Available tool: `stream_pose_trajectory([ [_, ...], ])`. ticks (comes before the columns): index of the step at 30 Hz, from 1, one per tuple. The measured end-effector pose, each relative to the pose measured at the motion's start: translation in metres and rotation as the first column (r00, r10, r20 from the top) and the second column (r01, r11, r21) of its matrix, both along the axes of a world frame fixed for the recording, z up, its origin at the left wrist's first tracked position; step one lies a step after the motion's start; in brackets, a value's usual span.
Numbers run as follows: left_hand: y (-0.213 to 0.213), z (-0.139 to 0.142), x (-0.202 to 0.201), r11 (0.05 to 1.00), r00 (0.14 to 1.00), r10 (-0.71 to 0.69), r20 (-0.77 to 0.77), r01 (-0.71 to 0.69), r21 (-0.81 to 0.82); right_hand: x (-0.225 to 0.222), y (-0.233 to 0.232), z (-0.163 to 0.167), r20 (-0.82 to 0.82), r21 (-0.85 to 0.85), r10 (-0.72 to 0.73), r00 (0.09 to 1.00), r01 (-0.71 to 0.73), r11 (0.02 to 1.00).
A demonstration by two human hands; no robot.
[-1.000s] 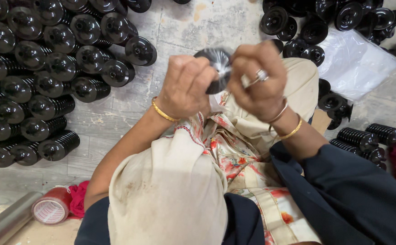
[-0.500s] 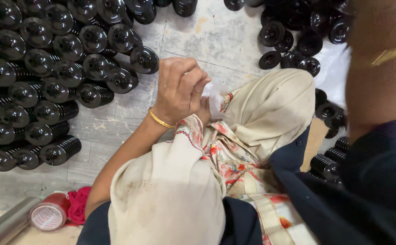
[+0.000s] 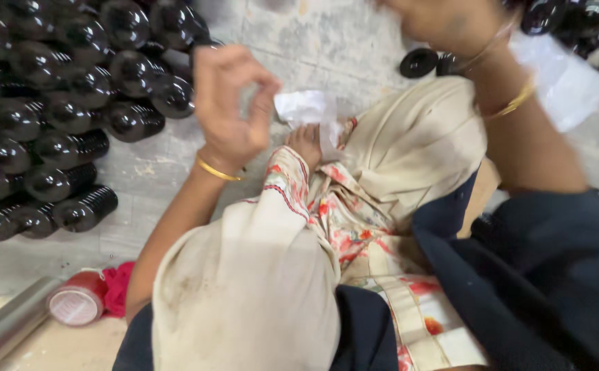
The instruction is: The person sits on the floor among piles of black plastic parts and wraps each part in a clear plastic bag, twisting the bag closed, and sets the wrapped part aside before reaching for the next one.
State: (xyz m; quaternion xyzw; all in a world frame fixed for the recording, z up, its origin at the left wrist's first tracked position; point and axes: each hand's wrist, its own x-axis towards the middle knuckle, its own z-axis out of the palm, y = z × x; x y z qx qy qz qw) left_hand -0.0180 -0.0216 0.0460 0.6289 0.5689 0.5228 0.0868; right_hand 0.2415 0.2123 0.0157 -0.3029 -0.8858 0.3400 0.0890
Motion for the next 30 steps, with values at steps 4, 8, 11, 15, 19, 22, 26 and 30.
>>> stream_pose_trajectory([
  [4,-0.001,-0.037,-0.013,0.976,0.947,0.119,0.297,-0.057,-0.210,0.001,-0.074,-0.057,0.011,-0.331,-0.122,0.993,0.118,0.936],
  [8,0.015,-0.096,-0.019,0.895,0.972,0.023,0.233,0.084,-0.439,0.003,-0.110,-0.092,0.006,-0.365,-0.144,0.990,0.136,0.921],
  [11,0.012,-0.134,-0.007,0.813,0.986,-0.066,0.152,0.141,-0.565,0.004,-0.113,-0.099,-0.019,-0.347,-0.074,0.997,0.063,0.936],
  [15,0.004,-0.168,0.016,0.777,0.986,-0.096,0.138,0.161,-0.609,-0.002,-0.114,-0.103,-0.130,-0.074,0.089,0.987,-0.100,0.992],
  [19,0.005,-0.191,0.029,0.729,0.996,-0.061,0.071,0.093,-0.678,-0.008,-0.117,-0.107,0.005,-0.386,-0.161,0.987,0.151,0.910],
  [22,0.007,-0.207,0.034,0.767,0.983,-0.183,0.005,0.145,-0.625,-0.007,-0.114,-0.109,0.092,-0.447,-0.215,0.972,0.234,0.864],
  [26,0.003,-0.222,0.027,0.797,0.993,-0.012,0.119,0.081,-0.599,0.000,-0.111,-0.111,-0.012,-0.423,0.002,1.000,-0.007,0.906],
  [30,-0.001,-0.227,0.018,0.718,0.982,0.114,0.151,0.024,-0.696,0.003,-0.112,-0.117,-0.079,-0.324,0.125,0.989,-0.144,0.935],
])
